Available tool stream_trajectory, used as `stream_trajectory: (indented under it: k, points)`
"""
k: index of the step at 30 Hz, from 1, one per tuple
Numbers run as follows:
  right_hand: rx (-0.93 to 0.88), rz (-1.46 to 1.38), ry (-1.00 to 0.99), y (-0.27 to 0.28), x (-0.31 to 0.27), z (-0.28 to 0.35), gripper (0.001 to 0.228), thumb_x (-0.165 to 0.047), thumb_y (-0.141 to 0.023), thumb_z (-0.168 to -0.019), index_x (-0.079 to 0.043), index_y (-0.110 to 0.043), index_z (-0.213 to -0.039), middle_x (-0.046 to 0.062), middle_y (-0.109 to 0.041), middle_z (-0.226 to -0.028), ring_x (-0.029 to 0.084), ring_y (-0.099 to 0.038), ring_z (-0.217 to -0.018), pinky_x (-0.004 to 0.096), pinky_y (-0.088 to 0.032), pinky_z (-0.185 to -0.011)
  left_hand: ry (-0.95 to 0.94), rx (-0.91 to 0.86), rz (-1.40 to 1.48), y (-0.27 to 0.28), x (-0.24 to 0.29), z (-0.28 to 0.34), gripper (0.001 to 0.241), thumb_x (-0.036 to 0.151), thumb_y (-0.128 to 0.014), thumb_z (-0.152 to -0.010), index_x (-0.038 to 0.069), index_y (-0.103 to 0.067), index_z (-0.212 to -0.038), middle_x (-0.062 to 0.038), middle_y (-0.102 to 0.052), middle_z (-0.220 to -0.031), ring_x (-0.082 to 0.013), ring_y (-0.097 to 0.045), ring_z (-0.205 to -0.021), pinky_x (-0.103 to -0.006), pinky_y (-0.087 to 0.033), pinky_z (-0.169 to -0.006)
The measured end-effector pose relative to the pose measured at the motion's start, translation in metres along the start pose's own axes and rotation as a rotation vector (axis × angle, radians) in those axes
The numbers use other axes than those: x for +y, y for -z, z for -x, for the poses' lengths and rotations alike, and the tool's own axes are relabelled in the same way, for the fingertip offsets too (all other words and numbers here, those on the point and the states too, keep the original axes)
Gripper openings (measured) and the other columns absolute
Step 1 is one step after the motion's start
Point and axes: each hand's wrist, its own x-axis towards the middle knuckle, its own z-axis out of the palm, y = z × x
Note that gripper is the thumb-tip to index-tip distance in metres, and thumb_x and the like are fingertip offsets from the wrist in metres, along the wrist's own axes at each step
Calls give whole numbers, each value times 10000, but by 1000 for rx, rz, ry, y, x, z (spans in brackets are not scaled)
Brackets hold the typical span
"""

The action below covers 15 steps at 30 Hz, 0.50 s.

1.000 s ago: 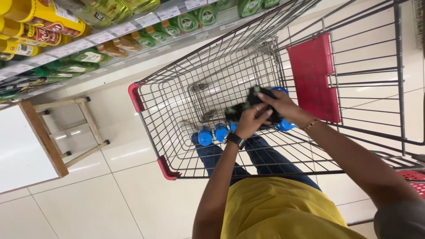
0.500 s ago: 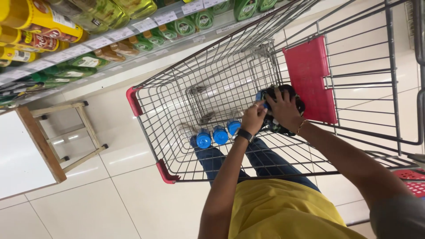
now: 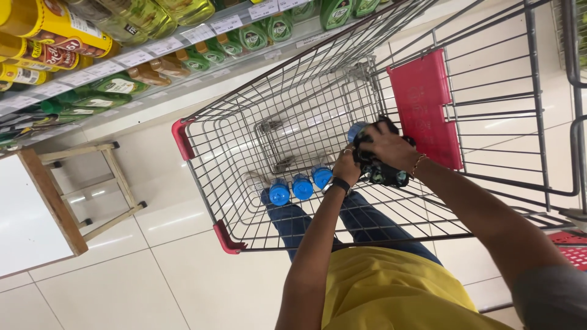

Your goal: Selecting and organizing bottles of oil in a shopping cart.

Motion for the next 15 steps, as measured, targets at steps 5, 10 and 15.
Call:
stream_trajectory:
  k: [5, 10, 15]
  points:
    - [-102, 260, 314, 17, -15, -16, 388, -92, -707, -778, -191, -731, -1152, 70, -408, -1465, 347, -343, -1380, 467, -454, -1068, 61, 8, 42, 2, -15, -8, 678, -54, -652, -802, 29, -451, -1444, -273, -606, -1308, -462, -613, -1195, -483, -537, -984]
    - [-98, 184, 262, 15, -16, -26, 357, -48, -687, -797, -176, -732, -1127, 73, -405, -1442, 356, -325, -1388, 475, -454, -1060, 79, -26, 99, 33, 18, -12, 868, -107, -660, -734, 65, -359, -1529, -262, -591, -1312, -446, -588, -1220, -473, -529, -981]
    - [-43, -45, 29, 18, -25, -36, 427, -47, -789, -710, -186, -732, -1109, 70, -461, -1396, 332, -424, -1315, 401, -510, -1042, -17, 84, 125, 24, 0, -24, 928, -179, -592, -744, 98, -314, -1585, -242, -500, -1508, -413, -530, -1349, -428, -523, -1046]
